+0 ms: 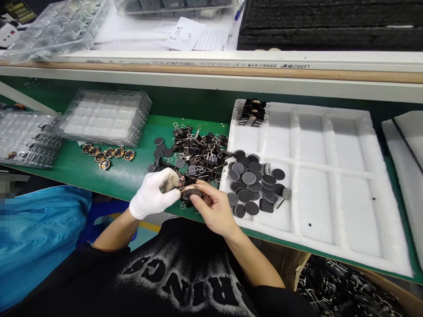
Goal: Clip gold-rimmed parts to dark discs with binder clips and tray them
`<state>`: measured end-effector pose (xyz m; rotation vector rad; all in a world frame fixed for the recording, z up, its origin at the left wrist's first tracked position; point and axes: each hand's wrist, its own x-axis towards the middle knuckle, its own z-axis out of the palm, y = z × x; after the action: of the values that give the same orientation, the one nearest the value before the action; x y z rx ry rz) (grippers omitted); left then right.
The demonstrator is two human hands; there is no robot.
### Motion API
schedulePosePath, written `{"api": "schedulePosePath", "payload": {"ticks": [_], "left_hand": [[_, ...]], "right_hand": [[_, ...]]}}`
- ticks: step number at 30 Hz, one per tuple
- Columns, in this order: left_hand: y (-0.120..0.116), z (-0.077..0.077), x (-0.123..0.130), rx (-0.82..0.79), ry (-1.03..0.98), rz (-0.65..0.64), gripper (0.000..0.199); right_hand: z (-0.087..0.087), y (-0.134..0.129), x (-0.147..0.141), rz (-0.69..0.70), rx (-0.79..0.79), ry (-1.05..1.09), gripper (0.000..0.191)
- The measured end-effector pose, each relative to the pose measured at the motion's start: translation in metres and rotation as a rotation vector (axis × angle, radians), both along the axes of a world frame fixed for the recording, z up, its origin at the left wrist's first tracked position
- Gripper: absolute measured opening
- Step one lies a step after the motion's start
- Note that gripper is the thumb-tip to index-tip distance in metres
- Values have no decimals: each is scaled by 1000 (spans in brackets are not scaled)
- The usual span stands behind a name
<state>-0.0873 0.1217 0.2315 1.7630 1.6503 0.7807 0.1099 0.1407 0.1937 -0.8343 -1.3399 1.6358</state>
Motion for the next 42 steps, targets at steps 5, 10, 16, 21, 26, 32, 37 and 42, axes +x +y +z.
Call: {"api": "schedulePosePath", "payload": {"ticks": [5,10,16,21,26,32,37,42], "left_hand": [[-2,-5,12,33,-117,126,22],[-2,-13,24,-36,-455,135,33],[-5,-26,35,40,-599,130,36],[5,-20,25,37,-540,146,44],[17,-7,5,81,-460,132,45],[25,4,0,57,-270,29,28],[32,8,-5,132,-76,-25,19],[38,13,-8,188,53,-115,18]], "right_hand": [[0,1,4,-52,4,-25,16],[-3,-2,2,-166,38,-49,14],[-10,-11,-1,-202,87,-29,18],[0,-12,1,-172,95,8,19],[7,-6,11,-240,48,-39,18],[3,4,22,-207,166,-245,19],[1,7,23,-154,240,-334,15],[2,12,22,-150,346,-379,13]]}}
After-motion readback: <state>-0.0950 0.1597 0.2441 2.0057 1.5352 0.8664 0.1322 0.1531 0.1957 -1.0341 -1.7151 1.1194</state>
